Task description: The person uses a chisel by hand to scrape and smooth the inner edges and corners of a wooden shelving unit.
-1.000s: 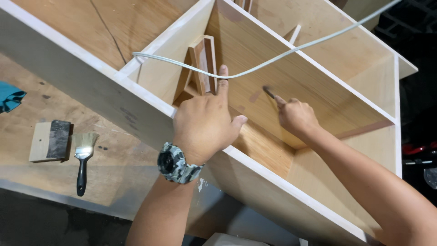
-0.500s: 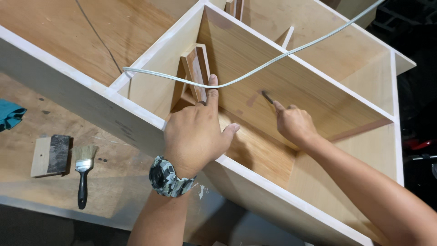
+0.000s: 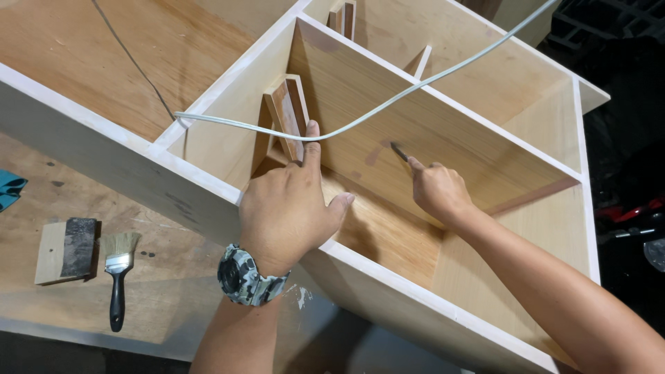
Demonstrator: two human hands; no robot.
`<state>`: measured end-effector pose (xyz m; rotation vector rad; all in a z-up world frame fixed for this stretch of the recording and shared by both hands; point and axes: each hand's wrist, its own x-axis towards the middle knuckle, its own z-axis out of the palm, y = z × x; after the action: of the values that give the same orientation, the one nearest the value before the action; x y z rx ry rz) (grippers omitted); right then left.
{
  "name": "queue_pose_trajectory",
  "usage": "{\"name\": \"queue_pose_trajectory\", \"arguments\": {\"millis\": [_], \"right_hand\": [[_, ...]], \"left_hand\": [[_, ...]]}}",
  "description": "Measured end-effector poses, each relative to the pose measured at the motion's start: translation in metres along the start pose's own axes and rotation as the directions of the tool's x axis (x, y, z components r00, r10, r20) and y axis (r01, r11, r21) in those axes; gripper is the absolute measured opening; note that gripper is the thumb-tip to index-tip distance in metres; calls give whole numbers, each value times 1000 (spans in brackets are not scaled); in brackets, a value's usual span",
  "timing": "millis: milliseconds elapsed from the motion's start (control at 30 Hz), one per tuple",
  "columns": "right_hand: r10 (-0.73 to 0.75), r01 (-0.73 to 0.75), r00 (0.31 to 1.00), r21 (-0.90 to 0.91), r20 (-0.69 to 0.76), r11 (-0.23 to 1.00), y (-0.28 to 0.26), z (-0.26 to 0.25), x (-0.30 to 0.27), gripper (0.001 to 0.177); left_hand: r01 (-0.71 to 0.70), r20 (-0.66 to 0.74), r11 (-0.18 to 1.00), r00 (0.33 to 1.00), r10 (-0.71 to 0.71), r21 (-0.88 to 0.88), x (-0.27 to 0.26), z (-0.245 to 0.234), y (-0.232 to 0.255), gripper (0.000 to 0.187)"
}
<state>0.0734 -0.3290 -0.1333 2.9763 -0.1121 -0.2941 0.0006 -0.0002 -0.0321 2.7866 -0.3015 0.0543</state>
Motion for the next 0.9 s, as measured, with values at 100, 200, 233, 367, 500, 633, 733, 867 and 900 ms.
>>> {"name": "queue_pose_trajectory", "arguments": {"millis": [100, 200, 233, 367, 500, 633, 733, 867, 900], "right_hand": [[11, -10, 999, -10, 53, 1000, -15, -9, -2, 67], [24, -24, 997, -4, 79, 1000, -17, -15, -4, 68], [19, -18, 997, -4, 80, 1000, -15, -14, -5, 68], [18, -19, 999, 17, 44, 1000, -21, -12, -3, 63], [40, -43, 997, 41, 69, 998, -22, -25, -11, 63], [54, -56, 997, 31, 50, 998, -14, -17, -9, 61], [37, -37, 999, 30, 19, 999, -8, -21, -10, 62], [24, -25, 999, 34, 46, 999, -16, -22, -5, 61], [20, -22, 999, 38, 50, 999, -18, -23, -9, 61]], "left_hand": [[-3, 38, 1000, 999, 2, 5, 0, -5, 2, 119], [21, 52, 1000, 998, -22, 15, 1, -2, 2, 119], [27, 53, 999, 998, -28, 16, 1, -4, 3, 119], [16, 53, 1000, 998, -17, 8, -1, -6, 2, 117], [61, 127, 998, 990, -59, -8, 3, -9, 2, 118], [26, 110, 1000, 994, -24, -15, -2, -6, 4, 116], [4, 31, 999, 999, -6, 46, 3, 2, 5, 119], [50, 109, 998, 993, -53, 23, 1, -4, 2, 117], [38, 123, 999, 992, -38, 4, -1, -7, 6, 116]]}}
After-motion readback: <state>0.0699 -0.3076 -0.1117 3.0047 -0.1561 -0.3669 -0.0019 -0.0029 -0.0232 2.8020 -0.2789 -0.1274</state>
